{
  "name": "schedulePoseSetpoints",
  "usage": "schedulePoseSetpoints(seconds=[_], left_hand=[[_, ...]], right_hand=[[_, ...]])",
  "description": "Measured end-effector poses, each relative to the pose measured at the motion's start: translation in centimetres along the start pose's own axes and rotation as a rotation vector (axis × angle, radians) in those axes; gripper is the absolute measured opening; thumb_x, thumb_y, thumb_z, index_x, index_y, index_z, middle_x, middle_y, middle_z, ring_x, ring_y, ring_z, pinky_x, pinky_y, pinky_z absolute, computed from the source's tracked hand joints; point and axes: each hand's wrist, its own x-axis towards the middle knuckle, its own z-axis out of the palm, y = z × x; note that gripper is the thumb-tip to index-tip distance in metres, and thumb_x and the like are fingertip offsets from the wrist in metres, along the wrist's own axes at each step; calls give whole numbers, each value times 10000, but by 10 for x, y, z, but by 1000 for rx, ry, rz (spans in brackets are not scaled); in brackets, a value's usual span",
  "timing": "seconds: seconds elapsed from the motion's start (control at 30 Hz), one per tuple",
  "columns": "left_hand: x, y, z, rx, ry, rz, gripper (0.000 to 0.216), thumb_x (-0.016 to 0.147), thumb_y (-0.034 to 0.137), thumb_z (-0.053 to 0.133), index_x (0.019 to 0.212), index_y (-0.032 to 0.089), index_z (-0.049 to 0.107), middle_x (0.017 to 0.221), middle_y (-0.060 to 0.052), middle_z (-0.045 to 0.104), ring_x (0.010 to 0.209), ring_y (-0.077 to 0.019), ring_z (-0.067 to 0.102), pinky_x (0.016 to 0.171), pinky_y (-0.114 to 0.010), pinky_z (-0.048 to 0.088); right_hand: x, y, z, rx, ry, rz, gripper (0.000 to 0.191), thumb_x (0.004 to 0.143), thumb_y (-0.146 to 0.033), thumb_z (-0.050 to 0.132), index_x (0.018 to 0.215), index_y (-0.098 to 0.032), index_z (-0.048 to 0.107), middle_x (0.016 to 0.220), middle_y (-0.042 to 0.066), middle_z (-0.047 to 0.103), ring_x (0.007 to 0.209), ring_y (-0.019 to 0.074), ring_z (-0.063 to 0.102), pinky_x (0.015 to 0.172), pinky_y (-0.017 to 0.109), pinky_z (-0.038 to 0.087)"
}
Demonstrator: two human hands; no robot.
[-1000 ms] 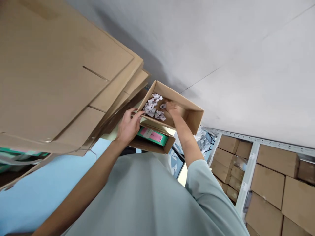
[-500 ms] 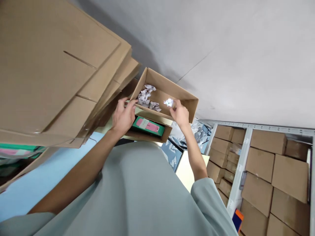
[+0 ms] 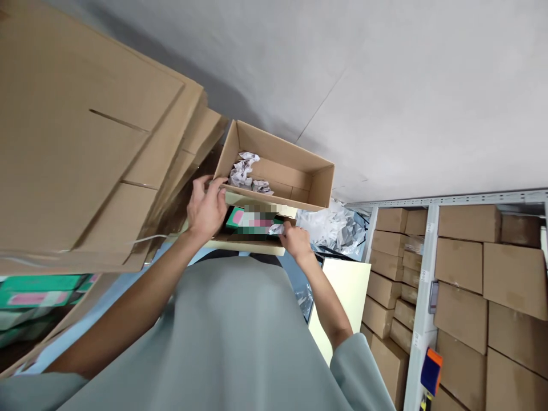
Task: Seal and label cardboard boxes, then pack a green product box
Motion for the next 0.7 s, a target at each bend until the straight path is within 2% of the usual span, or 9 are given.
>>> schedulePoseSetpoints(seconds=[0.1,0.23,0.33,0.4,0.47,0.57,0.63,0.7], left_hand=[[0,-1,-1,10,-1,8,461,1098,302,459,1480,239,709,1586,-181,577,1376,-358,631,1160,-480,513],[-1,-3,-4,0,-15,-1,462,1102,299,469,1488,235,716,1591,-185,580,1395,-363,633,1157,-472,522],[-2,-4,-5,-4,-24,-23,458,1094,283,486,1478,239,732,1593,-187,578,1385,-367,641,1139,-466,533],[-3,-4,-5,3,-33,-36,456,1090,267,492,1470,244,742,1594,-190,576,1376,-368,646,1138,-471,531],[-3,-5,-5,10,-46,-54,456,1092,255,493,1472,252,746,1598,-193,574,1371,-367,652,1138,-475,529],[-2,-6,-5,6,-71,-93,456,1102,253,497,1490,277,735,1608,-175,571,1354,-350,662,1123,-460,532],[-2,-7,-4,12,-85,-114,456,1104,252,499,1497,289,728,1626,-159,562,1341,-339,664,1103,-445,539],[-1,-7,-4,28,-101,-125,462,1097,237,498,1495,292,726,1648,-153,549,1341,-342,660,1079,-442,548]], right_hand=[[-6,-4,-19,-1,-9,-45,475,1075,-383,747,1515,-217,684,1243,192,851,1148,376,820,989,433,591],[-1,-11,-66,63,150,-160,389,1132,-416,659,1487,-265,706,1145,90,869,1102,304,834,949,359,595],[40,-23,-104,57,251,-211,350,1161,-431,607,1469,-299,711,1110,40,867,1104,271,832,950,332,592],[86,-37,-119,-5,199,-260,377,1149,-413,639,1500,-285,695,1172,50,871,1176,286,817,972,345,593],[137,-55,-124,-114,66,-299,443,1112,-379,718,1530,-235,687,1247,92,866,1274,306,785,1012,351,585],[201,-82,-112,-286,-146,-287,522,1004,-381,882,1454,-152,750,1416,177,808,1304,311,771,1014,318,574],[227,-97,-98,-336,-203,-278,588,934,-398,958,1397,-88,770,1438,207,791,1275,292,776,999,295,558],[238,-108,-85,-349,-203,-275,639,903,-394,984,1379,-36,752,1411,216,798,1242,254,779,984,276,538]])
